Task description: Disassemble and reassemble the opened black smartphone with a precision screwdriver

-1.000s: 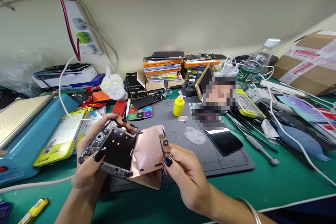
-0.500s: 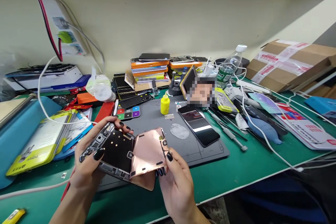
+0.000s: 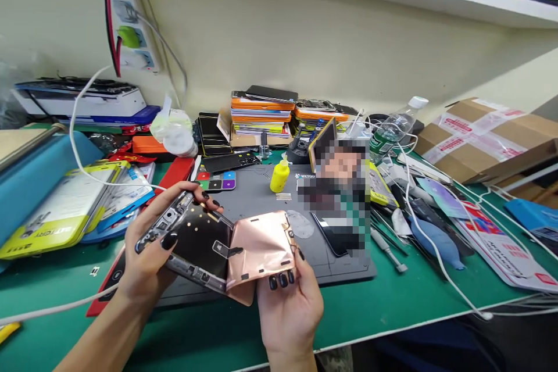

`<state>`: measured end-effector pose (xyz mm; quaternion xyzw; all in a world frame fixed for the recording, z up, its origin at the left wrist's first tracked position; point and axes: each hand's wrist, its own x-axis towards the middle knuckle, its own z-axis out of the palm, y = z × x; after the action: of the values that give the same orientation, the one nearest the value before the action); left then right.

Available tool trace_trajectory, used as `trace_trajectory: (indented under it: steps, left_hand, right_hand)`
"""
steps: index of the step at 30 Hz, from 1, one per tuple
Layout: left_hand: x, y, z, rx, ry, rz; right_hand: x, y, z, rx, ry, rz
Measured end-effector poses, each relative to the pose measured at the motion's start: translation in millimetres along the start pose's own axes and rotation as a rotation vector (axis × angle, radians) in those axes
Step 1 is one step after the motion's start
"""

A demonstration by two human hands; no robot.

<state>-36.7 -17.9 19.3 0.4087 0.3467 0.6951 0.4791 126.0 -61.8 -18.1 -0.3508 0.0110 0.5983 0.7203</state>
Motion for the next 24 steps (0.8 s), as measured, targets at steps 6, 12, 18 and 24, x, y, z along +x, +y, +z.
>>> trace_trajectory:
  steps: [6, 12, 18, 24]
  left_hand:
    - [2, 2, 6.2, -0.078, 0.016, 0.023]
    - [-6, 5, 19.7, -0.195, 0.12, -0.04]
    - [-18, 1, 37.9, -0.302, 0.005, -0.294]
    - [-24, 8, 35.5, -0.225, 0.199, -0.202]
  right_hand:
    - [16, -24, -5, -0.036, -0.176, -0.094]
    - [12, -35, 6, -0.06, -0.199, -0.184]
    - [-14, -5, 23, 0.0, -0.297, -0.136]
    - [-17, -15, 0, -0.394, -0.637, -0.272]
